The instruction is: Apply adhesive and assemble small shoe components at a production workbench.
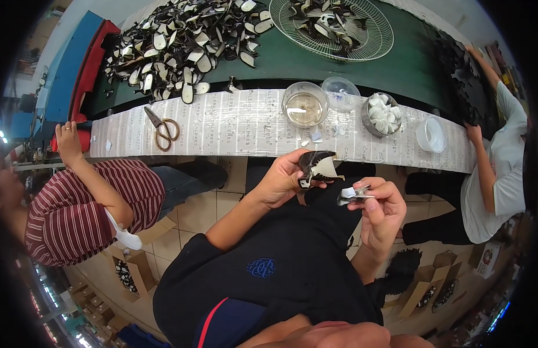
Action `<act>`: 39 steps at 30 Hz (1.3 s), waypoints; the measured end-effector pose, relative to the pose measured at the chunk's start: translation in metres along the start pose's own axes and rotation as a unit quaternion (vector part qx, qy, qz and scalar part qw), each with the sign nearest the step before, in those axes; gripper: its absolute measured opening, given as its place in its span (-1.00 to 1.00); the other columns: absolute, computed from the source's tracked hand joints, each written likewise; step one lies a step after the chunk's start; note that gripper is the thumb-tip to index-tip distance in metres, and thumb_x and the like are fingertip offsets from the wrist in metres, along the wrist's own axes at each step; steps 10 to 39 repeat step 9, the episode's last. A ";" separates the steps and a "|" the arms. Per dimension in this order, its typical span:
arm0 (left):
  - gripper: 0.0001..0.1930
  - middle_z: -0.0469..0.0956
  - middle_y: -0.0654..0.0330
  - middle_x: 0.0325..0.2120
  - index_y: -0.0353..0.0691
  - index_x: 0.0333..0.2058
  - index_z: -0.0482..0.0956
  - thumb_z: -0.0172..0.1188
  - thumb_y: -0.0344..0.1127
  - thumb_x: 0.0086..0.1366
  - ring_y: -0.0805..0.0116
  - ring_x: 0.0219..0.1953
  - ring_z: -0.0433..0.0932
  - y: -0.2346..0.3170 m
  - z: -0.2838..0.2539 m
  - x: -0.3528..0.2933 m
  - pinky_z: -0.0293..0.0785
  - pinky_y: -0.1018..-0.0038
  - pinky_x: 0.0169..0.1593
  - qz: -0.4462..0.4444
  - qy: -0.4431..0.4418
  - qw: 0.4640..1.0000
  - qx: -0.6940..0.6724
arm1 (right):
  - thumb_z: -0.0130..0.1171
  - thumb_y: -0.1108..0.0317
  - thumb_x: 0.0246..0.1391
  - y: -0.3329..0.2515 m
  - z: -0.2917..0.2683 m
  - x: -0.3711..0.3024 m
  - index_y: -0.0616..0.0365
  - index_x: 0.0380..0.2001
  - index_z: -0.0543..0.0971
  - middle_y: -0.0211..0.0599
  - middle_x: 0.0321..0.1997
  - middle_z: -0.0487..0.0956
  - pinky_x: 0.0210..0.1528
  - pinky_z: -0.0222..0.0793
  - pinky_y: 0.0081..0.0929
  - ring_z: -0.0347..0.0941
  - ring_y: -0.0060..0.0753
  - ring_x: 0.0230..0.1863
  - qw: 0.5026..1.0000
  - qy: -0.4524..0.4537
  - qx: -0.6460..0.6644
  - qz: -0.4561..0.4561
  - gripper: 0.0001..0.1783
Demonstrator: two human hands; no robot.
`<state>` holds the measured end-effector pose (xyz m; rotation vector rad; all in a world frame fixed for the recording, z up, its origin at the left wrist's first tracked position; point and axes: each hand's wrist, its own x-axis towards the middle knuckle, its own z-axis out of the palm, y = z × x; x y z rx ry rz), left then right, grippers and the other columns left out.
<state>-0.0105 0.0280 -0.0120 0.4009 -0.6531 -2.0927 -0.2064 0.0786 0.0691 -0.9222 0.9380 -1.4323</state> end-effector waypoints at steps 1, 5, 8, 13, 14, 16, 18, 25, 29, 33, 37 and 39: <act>-0.33 0.54 -0.02 -0.13 -0.36 0.11 0.32 0.31 -0.06 0.15 0.19 -0.11 0.59 -0.001 -0.001 -0.001 0.55 0.43 -0.02 -0.001 0.001 1.000 -0.001 | 0.13 0.48 0.11 -0.001 0.001 -0.001 0.33 -0.36 0.42 0.08 -0.14 0.48 -0.29 0.58 -0.49 0.53 -0.39 -0.35 1.000 0.001 0.000 0.002 -0.87; -0.36 0.52 0.04 -0.12 -0.26 0.05 0.35 0.40 -0.12 0.07 0.10 -0.11 0.58 -0.002 -0.002 0.000 0.57 0.32 -0.12 -0.013 0.000 0.997 -0.079 | 0.12 0.52 0.10 -0.004 0.002 -0.004 0.36 -0.33 0.46 0.16 -0.16 0.51 -0.30 0.60 -0.45 0.55 -0.28 -0.31 0.999 -0.005 0.036 -0.027 -0.89; -0.37 0.48 0.14 -0.06 -0.13 0.06 0.37 0.45 -0.18 0.02 0.09 -0.06 0.56 -0.003 -0.005 -0.003 0.56 0.29 -0.16 -0.022 -0.021 0.994 -0.105 | 0.13 0.48 0.12 -0.001 0.003 -0.006 0.35 -0.30 0.47 0.16 -0.16 0.51 -0.34 0.60 -0.46 0.56 -0.24 -0.31 0.997 -0.023 0.032 -0.065 -0.86; -0.38 0.46 0.11 -0.03 -0.10 0.08 0.35 0.43 -0.21 0.05 0.06 -0.01 0.52 -0.003 -0.007 -0.003 0.56 0.26 -0.14 -0.021 -0.044 0.992 -0.116 | 0.14 0.46 0.12 0.000 0.004 -0.007 0.34 -0.28 0.47 0.16 -0.16 0.51 -0.36 0.59 -0.45 0.56 -0.22 -0.31 0.996 -0.026 0.014 -0.086 -0.85; -0.38 0.46 0.11 -0.03 -0.10 0.08 0.35 0.43 -0.21 0.05 0.06 -0.01 0.52 -0.003 -0.007 -0.003 0.56 0.26 -0.14 -0.021 -0.044 0.992 -0.116 | 0.14 0.46 0.12 0.000 0.004 -0.007 0.34 -0.28 0.47 0.16 -0.16 0.51 -0.36 0.59 -0.45 0.56 -0.22 -0.31 0.996 -0.026 0.014 -0.086 -0.85; -0.38 0.46 0.11 -0.03 -0.10 0.08 0.35 0.43 -0.21 0.05 0.06 -0.01 0.52 -0.003 -0.007 -0.003 0.56 0.26 -0.14 -0.021 -0.044 0.992 -0.116 | 0.14 0.46 0.12 0.000 0.004 -0.007 0.34 -0.28 0.47 0.16 -0.16 0.51 -0.36 0.59 -0.45 0.56 -0.22 -0.31 0.996 -0.026 0.014 -0.086 -0.85; -0.38 0.46 0.11 -0.03 -0.10 0.08 0.35 0.43 -0.21 0.05 0.06 -0.01 0.52 -0.003 -0.007 -0.003 0.56 0.26 -0.14 -0.021 -0.044 0.992 -0.116 | 0.14 0.46 0.12 0.000 0.004 -0.007 0.34 -0.28 0.47 0.16 -0.16 0.51 -0.36 0.59 -0.45 0.56 -0.22 -0.31 0.996 -0.026 0.014 -0.086 -0.85; -0.38 0.46 0.11 -0.03 -0.10 0.08 0.35 0.43 -0.21 0.05 0.06 -0.01 0.52 -0.003 -0.007 -0.003 0.56 0.26 -0.14 -0.021 -0.044 0.992 -0.116 | 0.14 0.46 0.12 0.000 0.004 -0.007 0.34 -0.28 0.47 0.16 -0.16 0.51 -0.36 0.59 -0.45 0.56 -0.22 -0.31 0.996 -0.026 0.014 -0.086 -0.85; -0.38 0.46 0.11 -0.03 -0.10 0.08 0.35 0.43 -0.21 0.05 0.06 -0.01 0.52 -0.003 -0.007 -0.003 0.56 0.26 -0.14 -0.021 -0.044 0.992 -0.116 | 0.14 0.46 0.12 0.000 0.004 -0.007 0.34 -0.28 0.47 0.16 -0.16 0.51 -0.36 0.59 -0.45 0.56 -0.22 -0.31 0.996 -0.026 0.014 -0.086 -0.85; -0.38 0.46 0.11 -0.03 -0.10 0.08 0.35 0.43 -0.21 0.05 0.06 -0.01 0.52 -0.003 -0.007 -0.003 0.56 0.26 -0.14 -0.021 -0.044 0.992 -0.116 | 0.14 0.46 0.12 0.000 0.004 -0.007 0.34 -0.28 0.47 0.16 -0.16 0.51 -0.36 0.59 -0.45 0.56 -0.22 -0.31 0.996 -0.026 0.014 -0.086 -0.85; -0.38 0.46 0.11 -0.03 -0.10 0.08 0.35 0.43 -0.21 0.05 0.06 -0.01 0.52 -0.003 -0.007 -0.003 0.56 0.26 -0.14 -0.021 -0.044 0.992 -0.116 | 0.14 0.46 0.12 0.000 0.004 -0.007 0.34 -0.28 0.47 0.16 -0.16 0.51 -0.36 0.59 -0.45 0.56 -0.22 -0.31 0.996 -0.026 0.014 -0.086 -0.85; -0.38 0.46 0.11 -0.03 -0.10 0.08 0.35 0.43 -0.21 0.05 0.06 -0.01 0.52 -0.003 -0.007 -0.003 0.56 0.26 -0.14 -0.021 -0.044 0.992 -0.116 | 0.14 0.46 0.12 0.000 0.004 -0.007 0.34 -0.28 0.47 0.16 -0.16 0.51 -0.36 0.59 -0.45 0.56 -0.22 -0.31 0.996 -0.026 0.014 -0.086 -0.85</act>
